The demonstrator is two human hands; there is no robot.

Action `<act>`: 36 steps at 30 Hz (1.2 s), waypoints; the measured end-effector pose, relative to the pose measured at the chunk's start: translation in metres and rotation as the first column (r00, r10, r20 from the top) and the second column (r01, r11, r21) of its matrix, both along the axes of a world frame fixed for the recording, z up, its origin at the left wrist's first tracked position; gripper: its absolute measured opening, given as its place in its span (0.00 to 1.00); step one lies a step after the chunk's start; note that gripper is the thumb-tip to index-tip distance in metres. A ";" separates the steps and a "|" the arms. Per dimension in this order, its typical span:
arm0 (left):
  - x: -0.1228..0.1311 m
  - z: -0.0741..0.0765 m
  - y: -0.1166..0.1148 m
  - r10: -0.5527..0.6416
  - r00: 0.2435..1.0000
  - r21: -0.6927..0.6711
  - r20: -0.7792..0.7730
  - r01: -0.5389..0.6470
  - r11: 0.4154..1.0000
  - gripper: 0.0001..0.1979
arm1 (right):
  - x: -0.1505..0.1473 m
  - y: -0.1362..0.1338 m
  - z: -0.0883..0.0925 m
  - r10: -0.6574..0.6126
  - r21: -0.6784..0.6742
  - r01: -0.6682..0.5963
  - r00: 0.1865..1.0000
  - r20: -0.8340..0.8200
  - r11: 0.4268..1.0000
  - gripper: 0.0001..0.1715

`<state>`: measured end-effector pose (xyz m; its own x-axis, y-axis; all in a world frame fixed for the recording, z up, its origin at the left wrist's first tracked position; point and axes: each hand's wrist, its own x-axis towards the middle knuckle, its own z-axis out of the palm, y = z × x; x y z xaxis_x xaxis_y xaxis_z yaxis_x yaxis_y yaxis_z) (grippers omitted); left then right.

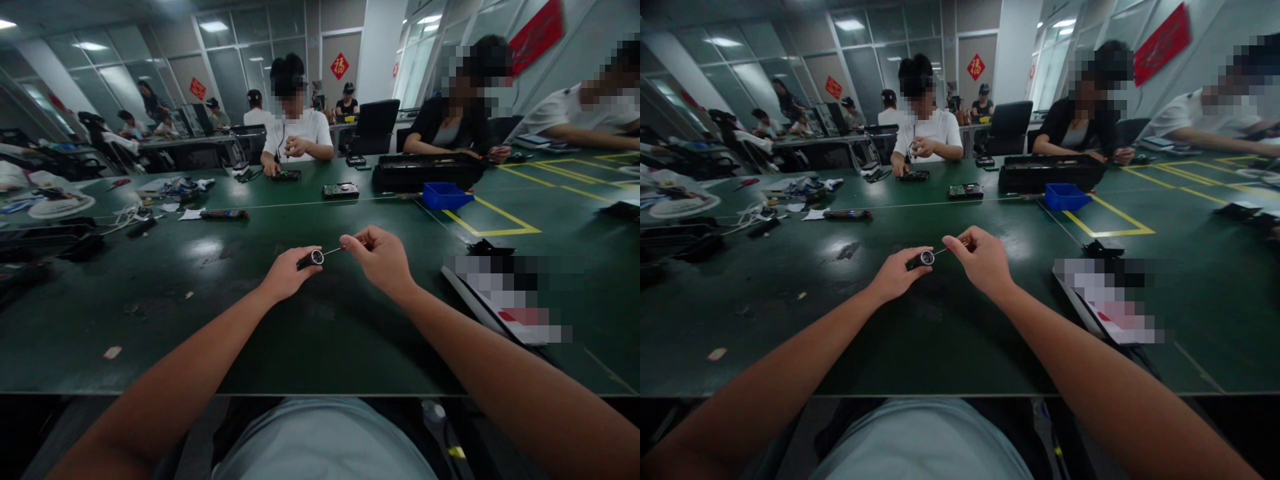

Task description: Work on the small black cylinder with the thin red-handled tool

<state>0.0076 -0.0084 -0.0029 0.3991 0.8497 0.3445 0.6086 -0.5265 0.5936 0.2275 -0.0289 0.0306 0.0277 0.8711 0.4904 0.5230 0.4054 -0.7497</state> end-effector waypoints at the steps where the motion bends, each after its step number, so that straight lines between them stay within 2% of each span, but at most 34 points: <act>1: 0.000 0.000 0.000 0.002 1.000 0.000 0.001 -0.002 1.000 0.22 | 0.000 0.000 -0.001 0.029 0.006 -0.029 1.000 0.000 1.000 0.17; 5: -0.001 -0.002 0.002 0.010 1.000 0.001 -0.001 -0.010 1.000 0.22 | 0.000 -0.001 -0.002 0.124 0.040 -0.124 0.992 0.004 0.992 0.07; 8: -0.002 -0.004 0.003 0.015 1.000 0.002 0.000 -0.015 1.000 0.22 | 0.000 -0.001 -0.002 0.162 0.037 -0.162 0.987 0.012 0.986 0.06; 11: -0.002 -0.005 0.003 0.014 1.000 0.001 -0.006 -0.014 1.000 0.22 | 0.001 -0.002 0.000 0.187 0.015 -0.187 0.982 0.020 0.982 0.12; 14: -0.003 -0.006 0.004 0.006 1.000 0.005 -0.007 -0.006 1.000 0.22 | 0.001 -0.002 0.002 0.143 -0.028 -0.141 0.987 0.066 0.990 0.20; 18: -0.003 -0.005 0.004 0.007 1.000 -0.007 -0.002 -0.007 1.000 0.22 | 0.000 -0.001 0.003 0.130 -0.035 -0.127 0.986 0.101 0.991 0.14; 23: -0.003 -0.005 0.003 0.016 1.000 -0.016 0.002 -0.016 1.000 0.22 | 0.001 -0.002 0.002 0.185 -0.049 -0.181 0.980 0.078 0.982 0.13; 26: -0.003 -0.004 0.003 0.014 1.000 -0.021 -0.008 -0.014 1.000 0.22 | 0.001 -0.001 0.000 0.184 -0.039 -0.182 0.981 0.063 0.983 0.17; 30: -0.002 -0.003 0.003 0.019 1.000 -0.029 -0.002 -0.019 0.999 0.22 | 0.000 0.003 -0.004 0.159 -0.053 -0.164 0.983 -0.087 0.985 0.11; 33: -0.001 -0.003 0.003 0.011 1.000 -0.031 -0.012 -0.012 0.999 0.21 | -0.001 0.007 -0.007 0.207 -0.076 -0.235 0.941 -0.268 0.969 0.10; 36: -0.001 -0.002 0.003 -0.008 0.999 -0.024 -0.037 0.007 1.000 0.21 | -0.002 0.010 -0.010 0.222 -0.103 -0.280 0.897 -0.381 0.954 0.12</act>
<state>0.0063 -0.0052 -0.0052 0.4178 0.8546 0.3084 0.6268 -0.5168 0.5831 0.2253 -0.0185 0.0209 -0.0519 0.9352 0.3504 0.0999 0.3540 -0.9299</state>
